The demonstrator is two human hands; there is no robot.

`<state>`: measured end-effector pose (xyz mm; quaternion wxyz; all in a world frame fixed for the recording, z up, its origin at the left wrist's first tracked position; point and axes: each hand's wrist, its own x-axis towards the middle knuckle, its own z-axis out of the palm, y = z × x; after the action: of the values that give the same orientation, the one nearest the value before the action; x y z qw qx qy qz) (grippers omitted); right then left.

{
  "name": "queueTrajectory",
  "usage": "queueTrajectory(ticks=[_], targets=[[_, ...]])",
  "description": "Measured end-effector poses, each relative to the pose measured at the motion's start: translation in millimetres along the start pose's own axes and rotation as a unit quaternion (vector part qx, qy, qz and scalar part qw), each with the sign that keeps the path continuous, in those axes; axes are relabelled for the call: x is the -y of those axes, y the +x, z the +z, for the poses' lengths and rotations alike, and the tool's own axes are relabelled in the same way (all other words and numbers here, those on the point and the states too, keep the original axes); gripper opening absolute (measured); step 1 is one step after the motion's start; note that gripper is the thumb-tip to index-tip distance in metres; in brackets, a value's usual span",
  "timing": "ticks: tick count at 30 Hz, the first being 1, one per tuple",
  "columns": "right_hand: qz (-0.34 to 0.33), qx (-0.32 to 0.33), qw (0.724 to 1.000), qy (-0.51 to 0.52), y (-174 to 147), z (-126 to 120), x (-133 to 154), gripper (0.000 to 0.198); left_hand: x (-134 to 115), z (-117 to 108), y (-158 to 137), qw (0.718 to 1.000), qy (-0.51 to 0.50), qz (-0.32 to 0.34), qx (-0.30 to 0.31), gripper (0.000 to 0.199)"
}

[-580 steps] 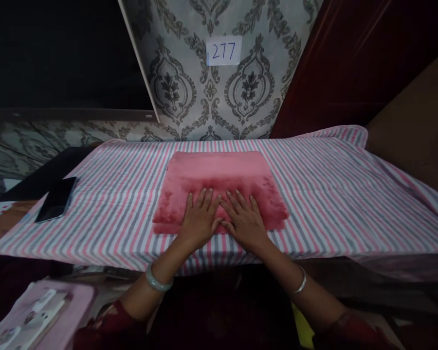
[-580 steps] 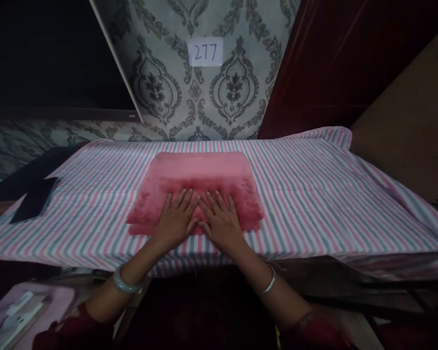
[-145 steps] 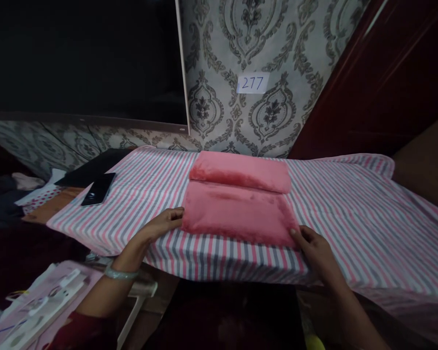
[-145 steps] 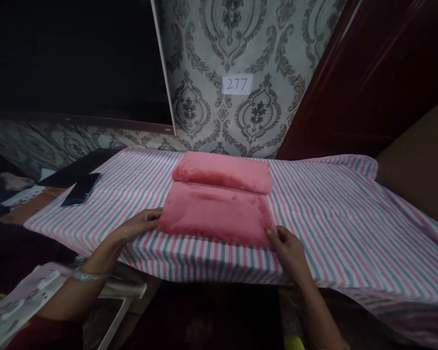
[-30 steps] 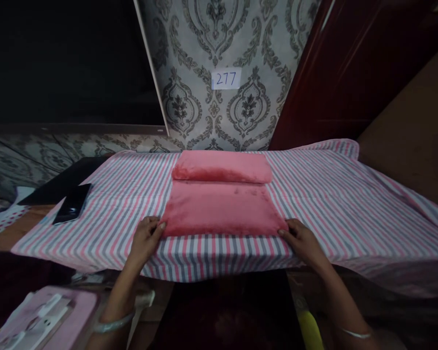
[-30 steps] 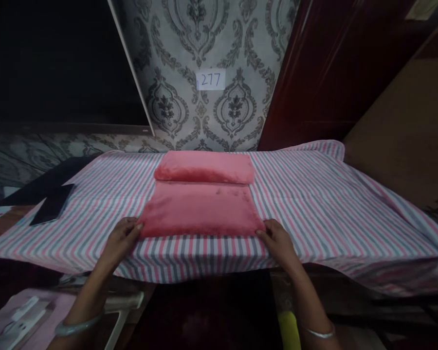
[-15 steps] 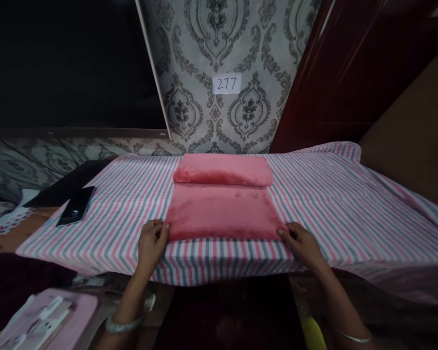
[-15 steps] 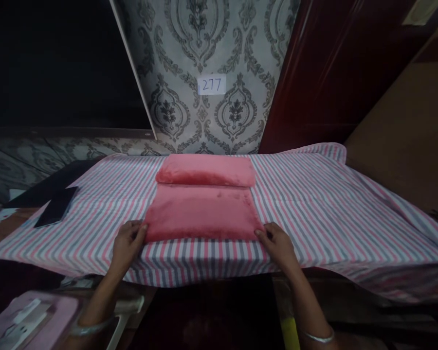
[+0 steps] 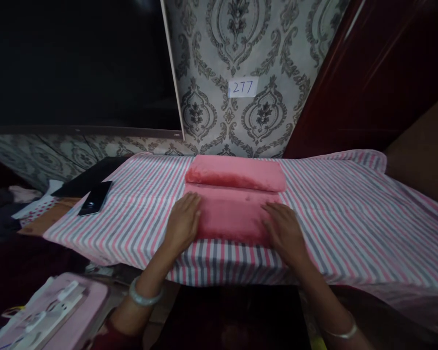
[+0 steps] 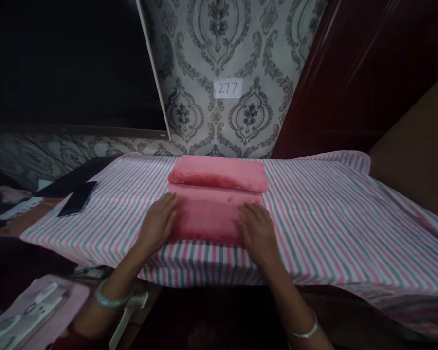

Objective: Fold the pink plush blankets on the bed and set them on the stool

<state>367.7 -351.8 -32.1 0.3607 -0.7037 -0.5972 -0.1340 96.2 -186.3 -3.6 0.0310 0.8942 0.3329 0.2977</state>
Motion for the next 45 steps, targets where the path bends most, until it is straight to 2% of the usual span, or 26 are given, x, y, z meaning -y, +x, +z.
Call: queueTrajectory(ticks=[2, 5, 7, 9, 18, 23, 26, 30, 35, 41, 45], targets=[[-0.052, 0.062, 0.996, -0.032, 15.8, 18.9, 19.7, 0.050, -6.4, 13.0, 16.5, 0.997, 0.039, 0.023, 0.070, 0.056], [-0.058, 0.149, 0.983, -0.090, 21.9, 45.4, 31.5, 0.054, -0.6, 32.9, 26.2, 0.986, 0.089, 0.008, 0.141, 0.071], [-0.051, 0.192, 0.974, -0.109, 16.4, 56.8, 29.3, 0.056, 8.7, 41.9, 23.6, 0.980, 0.106, -0.014, 0.167, 0.077], [-0.047, 0.207, 0.970, -0.115, 8.8, 61.9, 24.6, 0.057, 16.9, 46.7, 18.2, 0.978, 0.109, -0.026, 0.176, 0.079], [-0.042, 0.199, 0.973, -0.109, 4.1, 61.4, 24.6, 0.058, 23.5, 51.2, 13.1, 0.981, 0.101, -0.024, 0.165, 0.079], [-0.032, 0.233, 0.966, -0.103, 11.5, 50.1, 20.8, 0.055, 9.2, 38.5, 18.6, 0.982, 0.113, -0.022, 0.152, 0.072], [0.006, 0.202, 0.971, -0.130, 8.3, 36.4, 6.5, 0.055, -9.6, 33.7, 14.7, 0.987, 0.101, 0.029, 0.125, 0.064], [0.058, 0.154, 0.974, -0.155, -14.7, 27.1, -19.4, 0.056, -25.8, 47.5, -2.7, 0.984, 0.065, 0.101, 0.131, 0.062], [0.066, 0.124, 0.980, -0.140, -37.8, 28.9, -32.5, 0.056, -24.4, 65.3, -15.3, 0.985, 0.068, 0.101, 0.122, 0.065], [0.071, 0.101, 0.984, -0.131, -37.3, 30.0, -27.5, 0.054, -21.5, 64.0, -15.9, 0.986, 0.065, 0.112, 0.102, 0.062], [0.068, 0.099, 0.986, -0.114, -32.2, 28.3, -32.1, 0.051, -22.6, 61.2, -19.8, 0.985, 0.059, 0.129, 0.096, 0.052]])
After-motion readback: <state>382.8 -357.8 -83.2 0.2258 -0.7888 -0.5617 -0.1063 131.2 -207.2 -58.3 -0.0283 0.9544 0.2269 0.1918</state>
